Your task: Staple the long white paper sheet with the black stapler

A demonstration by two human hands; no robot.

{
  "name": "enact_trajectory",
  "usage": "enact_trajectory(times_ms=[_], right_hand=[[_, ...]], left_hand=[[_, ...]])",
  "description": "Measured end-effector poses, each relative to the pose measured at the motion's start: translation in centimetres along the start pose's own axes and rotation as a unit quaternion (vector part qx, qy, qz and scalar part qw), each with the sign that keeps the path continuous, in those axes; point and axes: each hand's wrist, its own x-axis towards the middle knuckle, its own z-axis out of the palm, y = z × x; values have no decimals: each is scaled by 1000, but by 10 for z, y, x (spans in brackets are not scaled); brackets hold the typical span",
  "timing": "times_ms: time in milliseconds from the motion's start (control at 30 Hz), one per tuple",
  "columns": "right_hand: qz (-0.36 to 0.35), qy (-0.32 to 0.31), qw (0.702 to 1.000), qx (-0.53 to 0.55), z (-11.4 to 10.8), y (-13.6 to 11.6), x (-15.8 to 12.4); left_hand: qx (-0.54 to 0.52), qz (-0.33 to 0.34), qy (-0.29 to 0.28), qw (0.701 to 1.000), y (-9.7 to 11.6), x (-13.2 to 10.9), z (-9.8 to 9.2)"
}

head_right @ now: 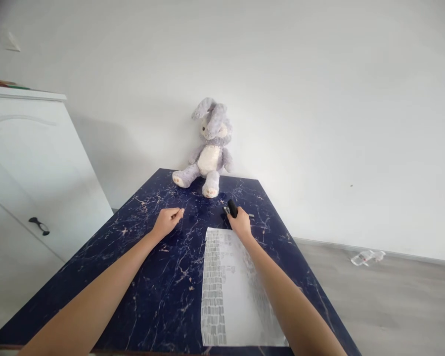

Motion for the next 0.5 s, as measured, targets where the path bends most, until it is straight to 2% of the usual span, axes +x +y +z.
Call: enact_trajectory(times_ms=[100,167,367,500], right_hand=[[28,8,1000,-6,2,2,-7],[28,11,999,-17,-5,6,-22],[-42,-11,999,-28,-43,14,-80],[-44,-37,998,-28,-47,14,-111]], left_hand=[[0,-4,-8,1000,-1,0,1],[0,0,-9,1000,-2,-1,2],[3,14,-8,1000,-4,0,4],[1,12,-21,1000,-2,0,4]])
